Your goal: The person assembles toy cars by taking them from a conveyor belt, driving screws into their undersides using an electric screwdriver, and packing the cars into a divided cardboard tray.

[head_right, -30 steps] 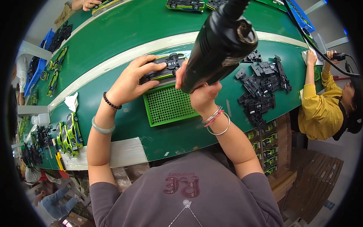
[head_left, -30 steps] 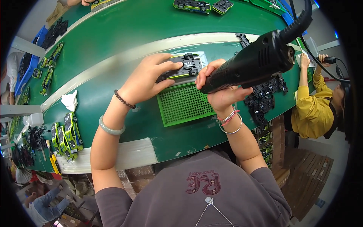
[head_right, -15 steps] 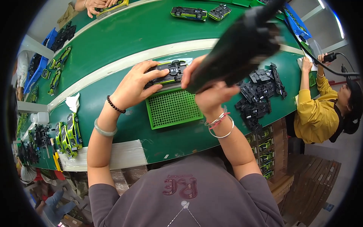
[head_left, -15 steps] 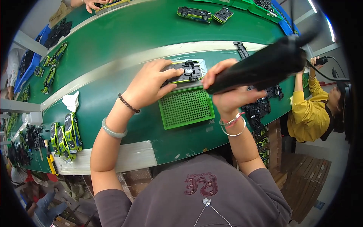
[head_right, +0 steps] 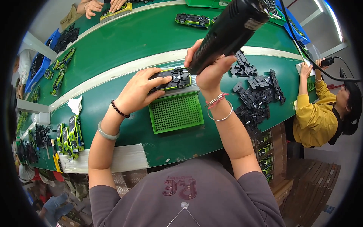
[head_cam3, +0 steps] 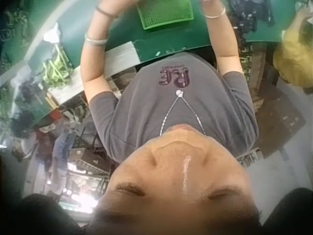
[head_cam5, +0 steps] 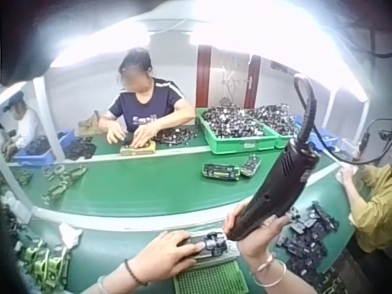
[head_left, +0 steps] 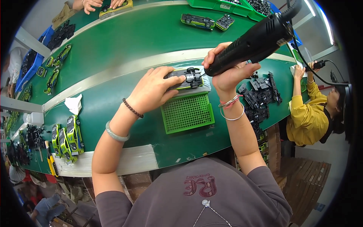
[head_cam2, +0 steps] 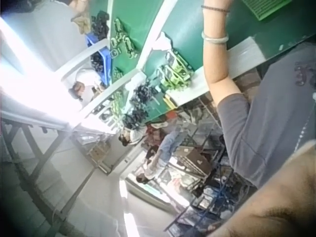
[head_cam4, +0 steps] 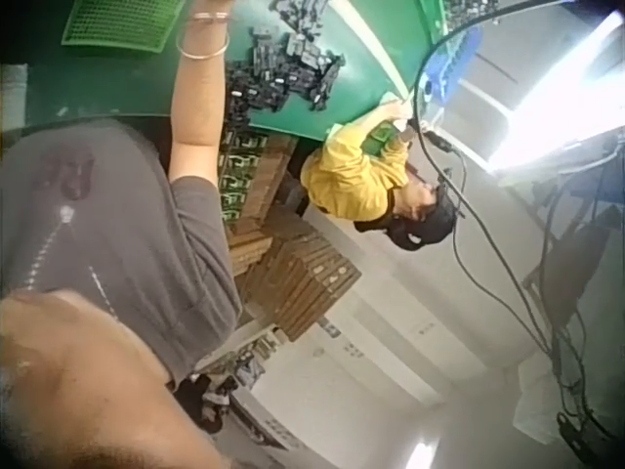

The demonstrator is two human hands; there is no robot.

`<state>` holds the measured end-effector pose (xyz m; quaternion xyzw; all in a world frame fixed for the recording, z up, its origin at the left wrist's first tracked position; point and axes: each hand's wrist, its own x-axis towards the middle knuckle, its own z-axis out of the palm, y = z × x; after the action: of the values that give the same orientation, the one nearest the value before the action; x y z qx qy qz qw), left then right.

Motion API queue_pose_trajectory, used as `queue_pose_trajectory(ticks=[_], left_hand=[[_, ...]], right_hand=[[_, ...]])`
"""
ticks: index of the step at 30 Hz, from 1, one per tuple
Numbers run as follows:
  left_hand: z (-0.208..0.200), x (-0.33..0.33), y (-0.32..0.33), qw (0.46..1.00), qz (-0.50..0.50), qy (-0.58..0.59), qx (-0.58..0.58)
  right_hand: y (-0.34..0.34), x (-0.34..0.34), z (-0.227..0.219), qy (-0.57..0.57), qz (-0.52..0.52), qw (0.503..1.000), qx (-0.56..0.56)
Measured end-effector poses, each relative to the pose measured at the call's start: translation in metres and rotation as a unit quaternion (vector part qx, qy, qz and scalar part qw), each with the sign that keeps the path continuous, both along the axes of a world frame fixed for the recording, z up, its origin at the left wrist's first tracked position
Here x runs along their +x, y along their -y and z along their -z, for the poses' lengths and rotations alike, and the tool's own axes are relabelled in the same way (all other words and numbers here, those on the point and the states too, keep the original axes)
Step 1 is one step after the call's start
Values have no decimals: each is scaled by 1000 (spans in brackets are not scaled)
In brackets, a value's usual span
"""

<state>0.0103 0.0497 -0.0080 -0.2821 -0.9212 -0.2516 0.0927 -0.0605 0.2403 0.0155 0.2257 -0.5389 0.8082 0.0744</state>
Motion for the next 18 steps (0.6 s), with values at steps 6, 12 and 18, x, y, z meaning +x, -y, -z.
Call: queue_pose_trajectory(ticks=[6, 12, 18], left_hand=[[-1, -3, -2, 1000, 4, -5, 5], [0, -5, 0, 1000, 7, 5, 9], [1, -7, 0, 1000, 17, -2, 17]], right_hand=[[6, -6, 10, -6, -28, 1000, -13], [11, -11, 3, 43, 7, 997, 64], [14, -13, 5, 32, -7, 999, -6]])
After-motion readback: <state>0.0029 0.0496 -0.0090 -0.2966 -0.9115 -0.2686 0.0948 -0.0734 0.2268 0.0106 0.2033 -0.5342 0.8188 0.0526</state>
